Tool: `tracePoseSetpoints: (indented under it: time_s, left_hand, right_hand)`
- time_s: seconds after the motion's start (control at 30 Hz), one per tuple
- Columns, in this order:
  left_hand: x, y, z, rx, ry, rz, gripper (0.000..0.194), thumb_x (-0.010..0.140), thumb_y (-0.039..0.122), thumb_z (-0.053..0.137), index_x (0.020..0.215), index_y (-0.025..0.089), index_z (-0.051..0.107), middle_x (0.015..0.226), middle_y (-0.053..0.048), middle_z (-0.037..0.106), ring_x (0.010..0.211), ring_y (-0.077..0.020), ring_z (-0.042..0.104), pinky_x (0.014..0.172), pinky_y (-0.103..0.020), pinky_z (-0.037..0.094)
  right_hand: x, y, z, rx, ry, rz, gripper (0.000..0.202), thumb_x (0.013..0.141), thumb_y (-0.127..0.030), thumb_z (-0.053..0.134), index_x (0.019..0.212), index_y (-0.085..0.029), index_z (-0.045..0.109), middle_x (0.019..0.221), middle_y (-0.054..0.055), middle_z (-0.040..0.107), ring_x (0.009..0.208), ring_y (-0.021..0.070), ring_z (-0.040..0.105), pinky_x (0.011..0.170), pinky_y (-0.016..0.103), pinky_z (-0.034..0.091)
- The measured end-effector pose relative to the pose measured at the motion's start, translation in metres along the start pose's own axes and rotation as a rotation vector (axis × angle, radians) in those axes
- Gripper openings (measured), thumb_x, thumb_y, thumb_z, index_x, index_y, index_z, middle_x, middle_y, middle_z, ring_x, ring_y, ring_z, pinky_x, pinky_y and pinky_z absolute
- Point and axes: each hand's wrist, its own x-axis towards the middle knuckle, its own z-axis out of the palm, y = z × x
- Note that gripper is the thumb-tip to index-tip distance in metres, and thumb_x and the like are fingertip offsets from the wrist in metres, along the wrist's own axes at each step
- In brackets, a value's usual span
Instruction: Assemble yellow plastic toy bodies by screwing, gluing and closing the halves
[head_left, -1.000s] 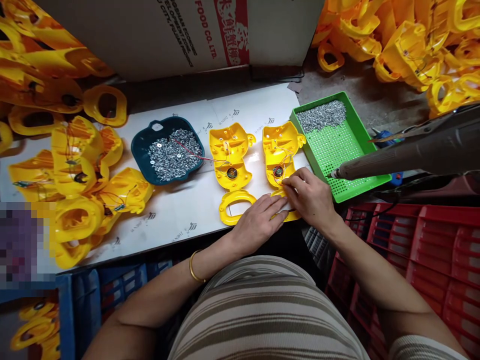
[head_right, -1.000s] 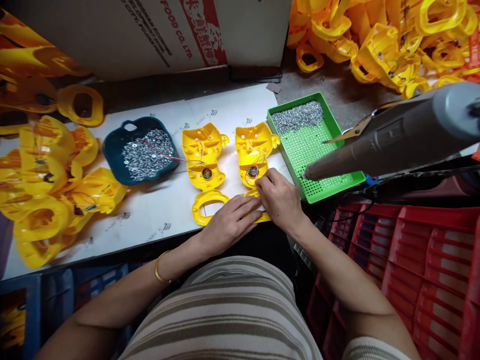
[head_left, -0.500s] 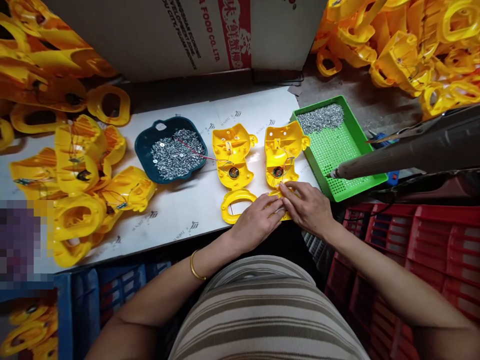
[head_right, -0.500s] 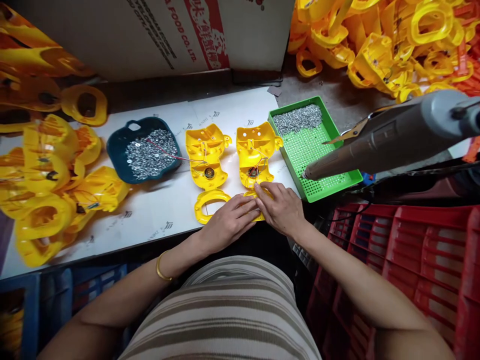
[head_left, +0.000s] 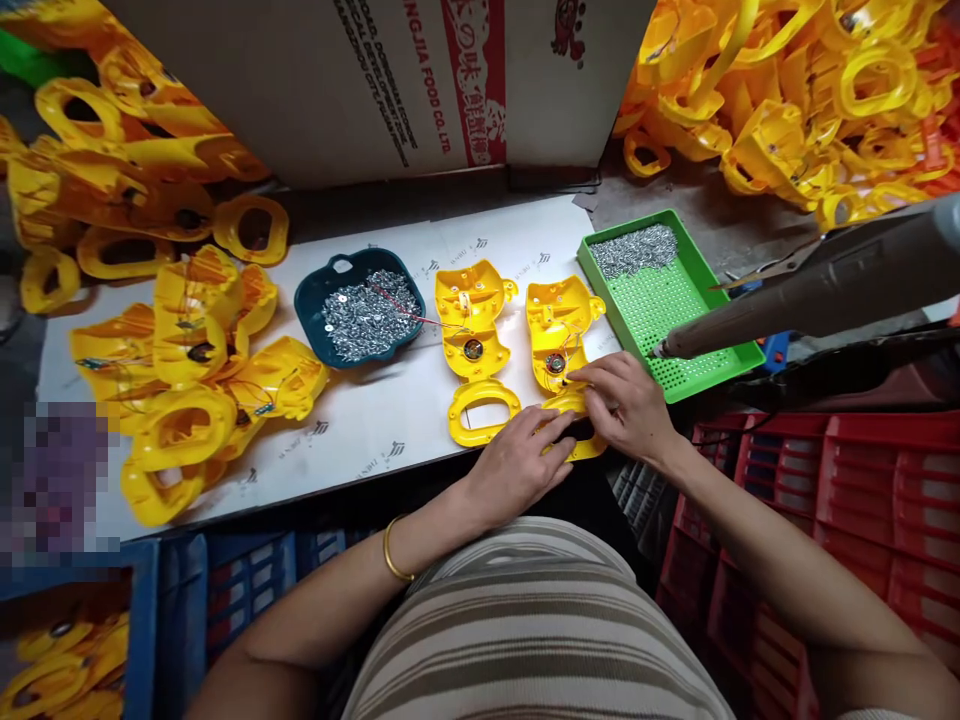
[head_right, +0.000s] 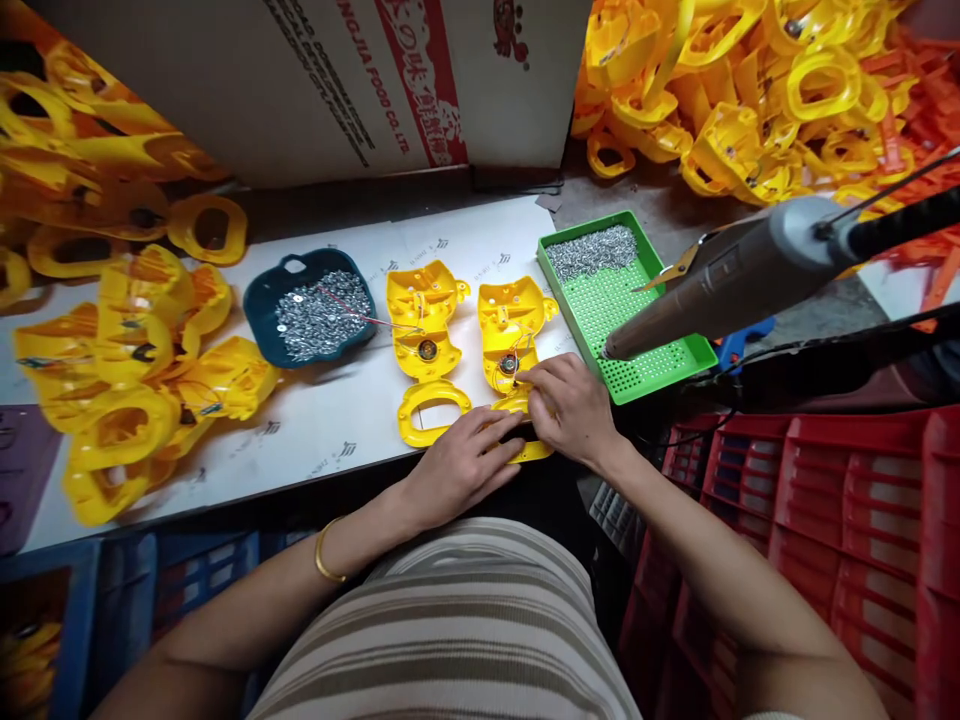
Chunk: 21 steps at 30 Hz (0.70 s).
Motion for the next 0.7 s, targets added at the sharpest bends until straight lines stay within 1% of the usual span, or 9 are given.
tracePoseSetpoints:
  time_s: [0.13, 0.2, 0.27, 0.37, 0.47, 0.53, 0.6, 0.63, 0.7]
  left_hand:
    - [0.000, -0.004, -0.002, -0.052, 0.113, 0.028, 0.018, 0.093, 0.025, 0.056, 0.098, 0.012, 0.066, 0.116, -0.015, 0.066, 0.107, -0.0223, 0.061, 0.090, -0.038, 0.054]
    - [0.005, -0.010, -0.005, -0.003, 0.205, -0.035, 0.016, 0.094, 0.021, 0.053, 0.097, 0.012, 0.067, 0.112, -0.014, 0.067, 0.103, -0.0204, 0.061, 0.087, -0.035, 0.054]
    - [0.013, -0.018, -0.008, 0.093, 0.242, -0.127, 0.017, 0.094, 0.021, 0.053, 0.100, 0.014, 0.067, 0.103, -0.012, 0.068, 0.093, -0.0199, 0.060, 0.079, -0.035, 0.054]
    - [0.025, -0.028, -0.010, 0.206, 0.176, -0.203, 0.021, 0.094, 0.026, 0.053, 0.104, 0.017, 0.069, 0.084, -0.007, 0.066, 0.079, -0.0182, 0.057, 0.069, -0.031, 0.049]
    - [0.032, -0.031, -0.013, 0.235, 0.089, -0.227, 0.023, 0.094, 0.031, 0.053, 0.100, 0.018, 0.071, 0.076, -0.005, 0.063, 0.074, -0.0171, 0.055, 0.064, -0.028, 0.045]
    - [0.031, -0.030, -0.018, 0.233, 0.097, -0.217, 0.024, 0.094, 0.033, 0.053, 0.101, 0.017, 0.070, 0.074, -0.004, 0.063, 0.072, -0.0170, 0.055, 0.062, -0.028, 0.043]
    - [0.023, -0.032, -0.026, 0.221, 0.172, -0.214, 0.023, 0.094, 0.032, 0.054, 0.100, 0.017, 0.070, 0.073, -0.004, 0.064, 0.071, -0.0168, 0.055, 0.063, -0.029, 0.043]
    - [0.016, -0.035, -0.030, 0.222, 0.229, -0.230, 0.021, 0.093, 0.030, 0.055, 0.098, 0.018, 0.071, 0.073, -0.004, 0.065, 0.071, -0.0167, 0.055, 0.064, -0.029, 0.043]
    - [-0.001, -0.043, -0.038, 0.249, 0.355, -0.316, 0.017, 0.092, 0.027, 0.057, 0.093, 0.017, 0.070, 0.076, -0.004, 0.066, 0.074, -0.0169, 0.056, 0.069, -0.030, 0.045]
  right_hand:
    - [0.009, 0.009, 0.005, 0.043, -0.025, 0.016, 0.051, 0.081, -0.006, 0.042, 0.129, -0.017, 0.055, 0.098, 0.008, 0.070, 0.088, 0.0216, 0.060, 0.081, 0.038, 0.051]
    - [0.013, 0.013, 0.007, 0.059, -0.008, 0.037, 0.051, 0.082, -0.006, 0.042, 0.132, -0.015, 0.051, 0.100, 0.009, 0.070, 0.087, 0.0211, 0.061, 0.080, 0.037, 0.052]
    - [0.015, 0.016, 0.010, 0.076, 0.010, 0.059, 0.046, 0.082, -0.007, 0.043, 0.126, -0.016, 0.054, 0.098, 0.008, 0.071, 0.086, 0.0211, 0.062, 0.078, 0.036, 0.052]
    - [0.013, 0.021, 0.012, 0.101, 0.024, 0.059, 0.033, 0.082, -0.009, 0.045, 0.111, -0.017, 0.058, 0.092, 0.007, 0.070, 0.084, 0.0212, 0.063, 0.075, 0.035, 0.052]
    - [0.007, 0.021, 0.009, 0.097, 0.064, 0.020, 0.024, 0.083, -0.010, 0.046, 0.100, -0.020, 0.059, 0.089, 0.007, 0.069, 0.084, 0.0222, 0.062, 0.075, 0.037, 0.052]
    - [0.003, 0.010, 0.000, 0.093, 0.115, 0.015, 0.024, 0.084, -0.009, 0.046, 0.098, -0.023, 0.060, 0.088, 0.007, 0.068, 0.084, 0.0233, 0.062, 0.076, 0.039, 0.051]
    - [0.001, -0.013, -0.017, 0.158, 0.126, 0.010, 0.031, 0.085, -0.008, 0.045, 0.102, -0.028, 0.060, 0.087, 0.005, 0.067, 0.084, 0.0228, 0.062, 0.076, 0.039, 0.052]
    - [0.001, -0.028, -0.028, 0.284, 0.103, -0.016, 0.036, 0.084, -0.007, 0.046, 0.107, -0.030, 0.060, 0.089, 0.004, 0.068, 0.084, 0.0216, 0.064, 0.075, 0.037, 0.053]
    - [0.002, -0.060, -0.050, 0.551, -0.097, -0.074, 0.048, 0.083, -0.007, 0.046, 0.121, -0.034, 0.056, 0.094, 0.002, 0.071, 0.084, 0.0206, 0.067, 0.071, 0.035, 0.057]
